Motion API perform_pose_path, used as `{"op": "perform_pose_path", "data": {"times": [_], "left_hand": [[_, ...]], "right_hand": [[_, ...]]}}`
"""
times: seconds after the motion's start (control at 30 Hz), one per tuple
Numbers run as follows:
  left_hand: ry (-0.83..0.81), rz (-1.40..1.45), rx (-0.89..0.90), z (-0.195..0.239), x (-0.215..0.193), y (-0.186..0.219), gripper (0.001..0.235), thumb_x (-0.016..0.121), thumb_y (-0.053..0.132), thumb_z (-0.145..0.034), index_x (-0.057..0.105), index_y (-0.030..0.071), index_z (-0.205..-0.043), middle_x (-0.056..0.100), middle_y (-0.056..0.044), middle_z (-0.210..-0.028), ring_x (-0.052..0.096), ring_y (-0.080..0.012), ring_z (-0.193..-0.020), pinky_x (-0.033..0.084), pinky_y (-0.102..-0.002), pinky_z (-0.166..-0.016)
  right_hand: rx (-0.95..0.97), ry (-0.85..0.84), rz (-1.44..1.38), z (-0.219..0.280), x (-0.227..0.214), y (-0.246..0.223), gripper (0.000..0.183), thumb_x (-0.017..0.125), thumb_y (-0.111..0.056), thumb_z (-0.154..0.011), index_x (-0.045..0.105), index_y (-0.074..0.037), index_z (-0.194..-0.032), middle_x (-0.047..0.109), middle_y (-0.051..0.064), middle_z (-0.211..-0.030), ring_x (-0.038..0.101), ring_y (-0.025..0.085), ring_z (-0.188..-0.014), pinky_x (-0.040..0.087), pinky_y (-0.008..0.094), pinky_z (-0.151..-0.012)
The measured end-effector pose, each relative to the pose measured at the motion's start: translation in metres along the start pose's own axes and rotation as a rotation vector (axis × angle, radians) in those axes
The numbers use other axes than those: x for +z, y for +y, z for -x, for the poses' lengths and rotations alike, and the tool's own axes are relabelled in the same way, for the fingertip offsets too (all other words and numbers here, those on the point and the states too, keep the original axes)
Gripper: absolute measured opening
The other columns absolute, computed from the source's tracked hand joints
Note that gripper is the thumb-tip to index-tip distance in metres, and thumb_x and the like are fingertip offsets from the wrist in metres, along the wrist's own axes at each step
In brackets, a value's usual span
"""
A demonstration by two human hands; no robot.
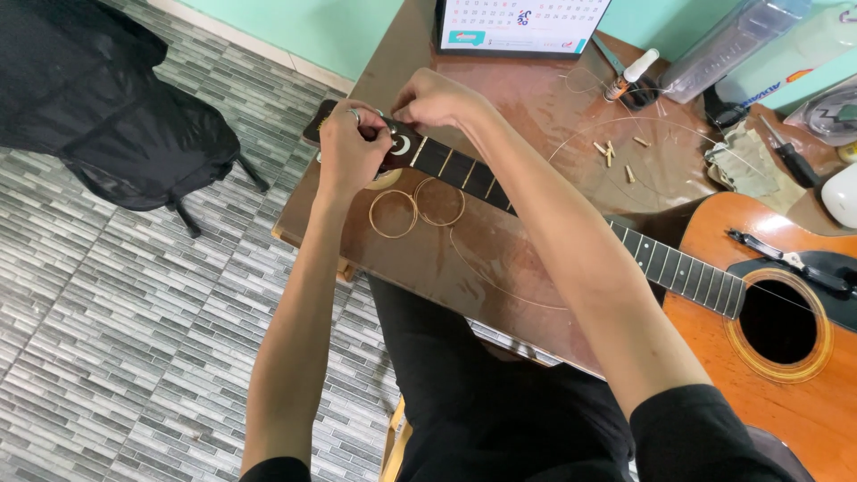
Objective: The person replaces the strings on an acoustic guitar. They thread new strings through the bridge, pull them along the fretboard, and wind them onto the tuning pegs at the headstock.
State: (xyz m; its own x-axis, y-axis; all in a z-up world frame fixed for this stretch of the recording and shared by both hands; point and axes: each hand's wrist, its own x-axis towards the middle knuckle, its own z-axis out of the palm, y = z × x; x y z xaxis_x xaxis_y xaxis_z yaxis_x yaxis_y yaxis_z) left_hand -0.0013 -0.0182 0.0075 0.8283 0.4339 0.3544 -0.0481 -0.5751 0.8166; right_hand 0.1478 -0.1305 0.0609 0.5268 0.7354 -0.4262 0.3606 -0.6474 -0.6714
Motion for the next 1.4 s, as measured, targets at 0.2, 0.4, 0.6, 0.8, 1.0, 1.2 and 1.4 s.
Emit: {"op": "perform_pose_path", "data": {"times": [0.2, 0.4, 0.6, 0.8, 1.0, 1.2, 1.4], "left_hand": [[-0.008, 0.009, -0.051, 0.001, 0.001, 0.004, 0.011, 0.068, 0.003, -0.078, 0.072, 0.012, -0.073, 0.068, 0.0, -0.092, 0.064, -0.0133, -0.074, 0.054, -0.029, -0.075], [0.008, -0.006, -0.016, 0.0, 0.0, 0.001, 0.009, 0.068, 0.003, -0.076, 0.072, 0.012, -0.073, 0.068, -0.001, -0.092, 0.065, -0.014, -0.075, 0.054, -0.03, -0.075], [-0.012, -0.008, -0.048, -0.002, 0.003, -0.001, 0.009, 0.068, 0.004, -0.077, 0.073, 0.012, -0.075, 0.07, -0.002, -0.096, 0.066, -0.0148, -0.078, 0.054, -0.03, -0.077], [-0.04, -0.031, -0.037, -0.002, -0.002, -0.001, 0.007, 0.071, 0.004, -0.078, 0.075, 0.011, -0.078, 0.07, -0.004, -0.095, 0.068, -0.0175, -0.083, 0.054, -0.032, -0.08], [-0.059, -0.13, 0.164, -0.002, 0.009, -0.043, 0.011, 0.078, 0.009, -0.08, 0.077, 0.012, -0.091, 0.073, -0.007, -0.095, 0.068, -0.0249, -0.089, 0.05, -0.037, -0.083], [-0.077, -0.207, 0.332, 0.002, 0.003, -0.054, 0.012, 0.079, 0.003, -0.095, 0.083, 0.0, -0.106, 0.075, -0.015, -0.099, 0.072, -0.0291, -0.092, 0.057, -0.039, -0.085], [-0.134, -0.107, 0.137, 0.008, 0.001, -0.032, 0.009, 0.075, -0.007, -0.102, 0.078, 0.0, -0.107, 0.068, -0.015, -0.121, 0.068, -0.0221, -0.1, 0.057, -0.031, -0.083]], "right_hand": [[0.023, -0.071, 0.144, -0.003, 0.002, 0.003, 0.039, 0.051, 0.013, -0.085, 0.075, -0.008, -0.109, 0.074, 0.004, -0.101, 0.065, 0.015, -0.084, 0.048, 0.03, -0.07], [-0.048, -0.028, -0.074, 0.01, 0.001, 0.006, 0.021, 0.052, 0.006, -0.089, 0.067, -0.008, -0.087, 0.066, 0.004, -0.09, 0.062, 0.014, -0.083, 0.052, 0.028, -0.077], [-0.032, -0.015, -0.086, -0.008, 0.0, 0.017, 0.02, 0.067, -0.007, -0.094, 0.076, -0.005, -0.111, 0.076, 0.004, -0.099, 0.067, 0.012, -0.085, 0.054, 0.025, -0.078], [-0.019, -0.025, -0.062, 0.004, 0.0, 0.006, 0.024, 0.066, 0.004, -0.089, 0.077, -0.01, -0.104, 0.076, -0.001, -0.098, 0.067, 0.011, -0.089, 0.052, 0.026, -0.088], [-0.347, 0.153, 0.089, -0.04, 0.013, 0.06, 0.021, 0.067, -0.031, -0.078, 0.067, -0.014, -0.067, 0.053, -0.006, -0.061, 0.047, 0.009, -0.062, 0.036, 0.032, -0.056], [-0.214, 0.163, -0.082, -0.069, 0.028, 0.074, 0.024, 0.065, -0.002, -0.076, 0.055, -0.013, -0.057, 0.048, -0.008, -0.058, 0.052, 0.007, -0.059, 0.041, 0.027, -0.056], [-0.158, 0.099, -0.213, -0.065, 0.027, 0.067, 0.038, 0.051, 0.006, -0.069, 0.083, -0.014, -0.076, 0.078, -0.006, -0.071, 0.066, 0.01, -0.069, 0.05, 0.025, -0.058]]}}
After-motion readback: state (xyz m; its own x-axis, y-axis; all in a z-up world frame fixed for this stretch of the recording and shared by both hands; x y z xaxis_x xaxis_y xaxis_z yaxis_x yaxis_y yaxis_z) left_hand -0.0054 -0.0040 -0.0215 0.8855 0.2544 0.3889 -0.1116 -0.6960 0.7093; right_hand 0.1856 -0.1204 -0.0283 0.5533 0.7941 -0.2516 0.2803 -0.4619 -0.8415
